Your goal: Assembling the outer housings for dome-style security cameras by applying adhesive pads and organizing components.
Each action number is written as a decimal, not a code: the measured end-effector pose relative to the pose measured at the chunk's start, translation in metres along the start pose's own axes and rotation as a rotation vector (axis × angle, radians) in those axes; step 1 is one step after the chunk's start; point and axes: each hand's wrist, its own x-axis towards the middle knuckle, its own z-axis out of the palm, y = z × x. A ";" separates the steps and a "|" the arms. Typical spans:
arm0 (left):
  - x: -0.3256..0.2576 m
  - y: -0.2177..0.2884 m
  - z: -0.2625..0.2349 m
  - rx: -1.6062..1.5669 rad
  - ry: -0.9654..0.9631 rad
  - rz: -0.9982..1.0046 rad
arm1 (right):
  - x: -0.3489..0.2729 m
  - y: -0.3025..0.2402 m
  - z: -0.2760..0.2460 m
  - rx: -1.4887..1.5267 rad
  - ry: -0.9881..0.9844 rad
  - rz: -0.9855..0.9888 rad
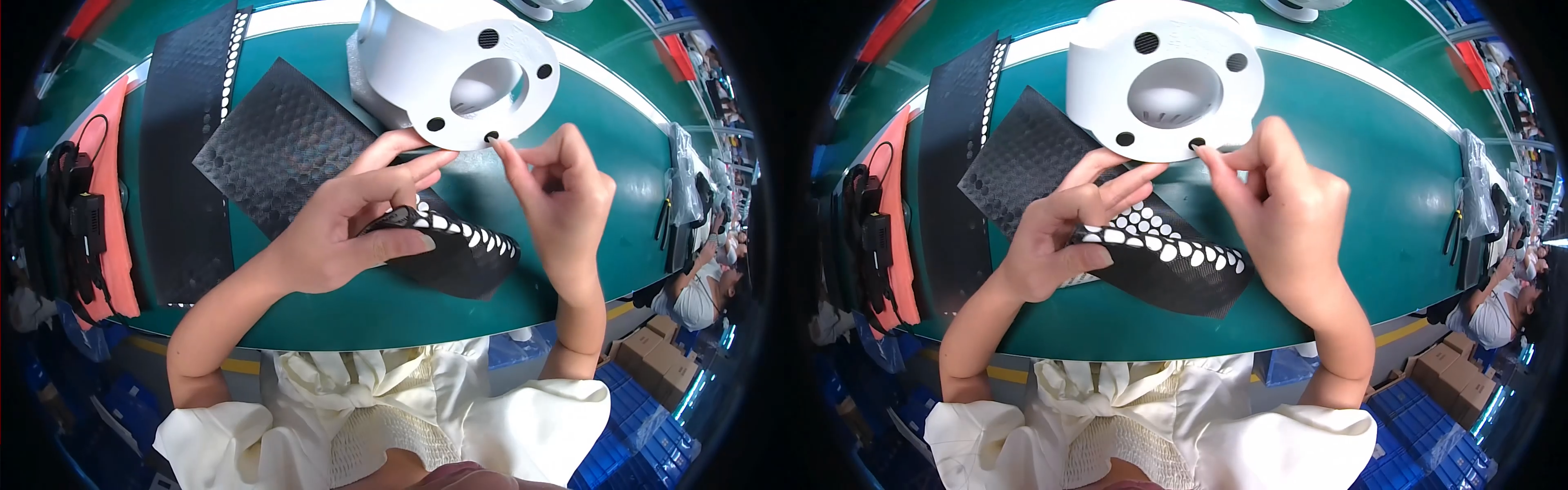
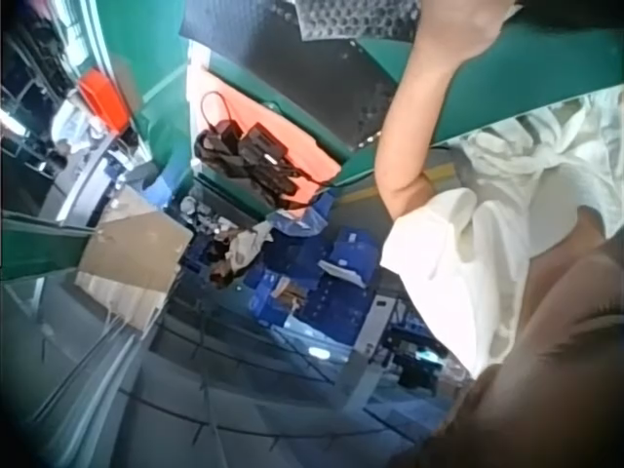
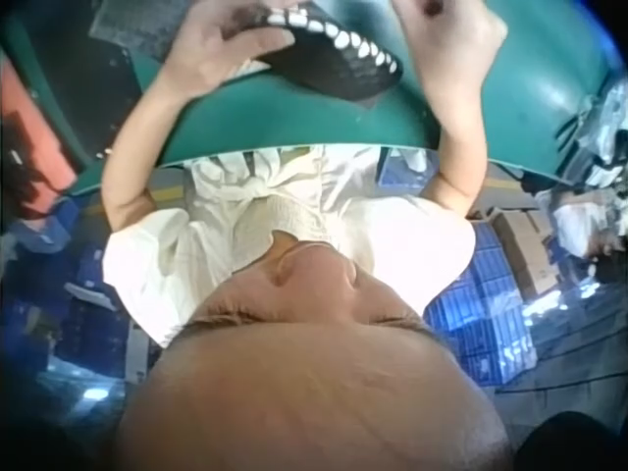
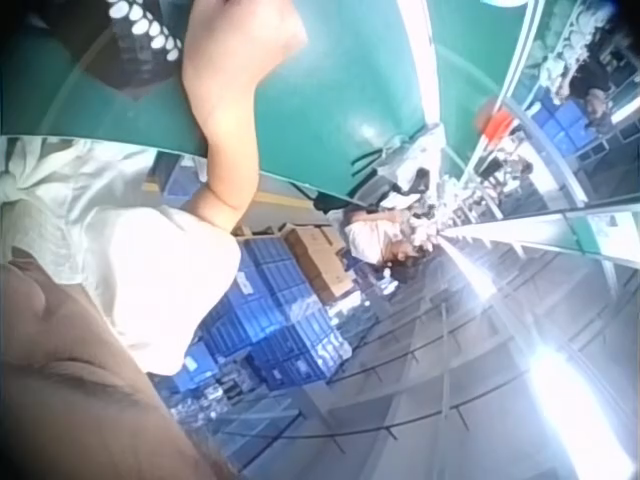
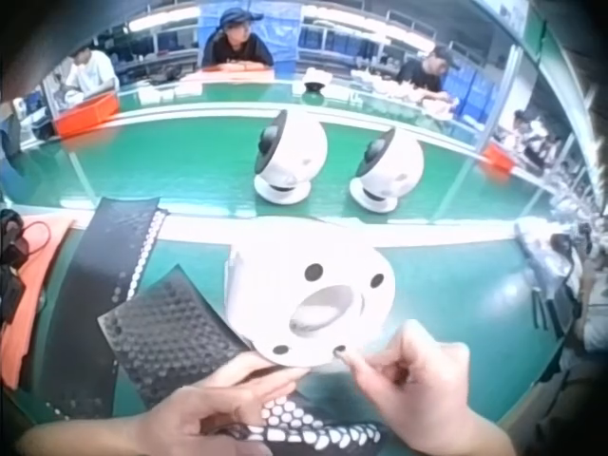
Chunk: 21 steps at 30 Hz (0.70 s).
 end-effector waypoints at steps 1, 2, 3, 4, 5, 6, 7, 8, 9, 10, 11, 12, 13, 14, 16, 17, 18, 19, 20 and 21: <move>0.000 0.000 -0.001 -0.001 0.000 0.000 | 0.001 -0.002 -0.002 -0.105 0.039 0.027; -0.001 0.001 -0.003 0.000 -0.040 0.005 | 0.007 -0.006 -0.006 -0.063 0.047 0.038; -0.002 0.002 -0.004 0.000 -0.079 0.010 | 0.012 -0.011 -0.012 -0.063 -0.014 0.009; -0.003 0.002 -0.002 -0.015 -0.056 0.019 | 0.014 -0.016 -0.016 -0.064 -0.075 -0.020; -0.004 0.001 -0.002 -0.011 -0.051 0.021 | 0.015 -0.017 -0.014 0.088 -0.153 -0.012; -0.005 0.001 -0.003 0.009 -0.048 0.034 | 0.018 -0.021 -0.014 0.147 -0.266 -0.017; -0.006 0.001 -0.004 0.029 -0.045 0.047 | 0.023 -0.026 -0.013 0.206 -0.379 -0.023; -0.006 0.004 -0.004 0.027 -0.045 0.048 | 0.027 -0.027 -0.011 0.238 -0.439 -0.024; -0.008 0.009 -0.003 0.180 -0.032 0.009 | 0.031 -0.028 -0.008 0.236 -0.439 -0.024; -0.009 0.014 -0.001 0.333 -0.017 -0.030 | 0.036 -0.028 -0.005 0.274 -0.477 -0.008; -0.011 0.018 0.001 0.332 -0.012 -0.030 | 0.039 -0.028 -0.001 0.316 -0.518 0.006; -0.013 0.022 0.003 0.513 0.002 0.018 | 0.043 -0.031 -0.004 0.344 -0.584 0.089; -0.014 0.024 0.004 0.693 0.016 0.066 | 0.043 -0.029 -0.004 0.344 -0.589 0.087; -0.015 0.023 0.005 0.637 0.028 0.091 | 0.043 -0.027 -0.004 0.392 -0.602 0.143; -0.017 0.025 0.005 0.625 0.028 0.107 | 0.045 -0.029 -0.006 0.456 -0.637 0.233; -0.018 0.025 0.005 0.612 0.019 0.123 | 0.045 -0.030 -0.005 0.455 -0.641 0.230; -0.019 0.025 0.006 0.613 0.023 0.124 | 0.044 -0.030 -0.003 0.435 -0.618 0.222; -0.020 0.025 0.007 0.565 0.016 0.118 | 0.043 -0.031 -0.002 0.414 -0.594 0.214; -0.020 0.024 0.007 0.515 0.007 0.113 | 0.044 -0.031 -0.002 0.412 -0.595 0.214; -0.021 0.024 0.007 0.466 -0.003 0.108 | 0.044 -0.030 -0.003 0.400 -0.608 0.211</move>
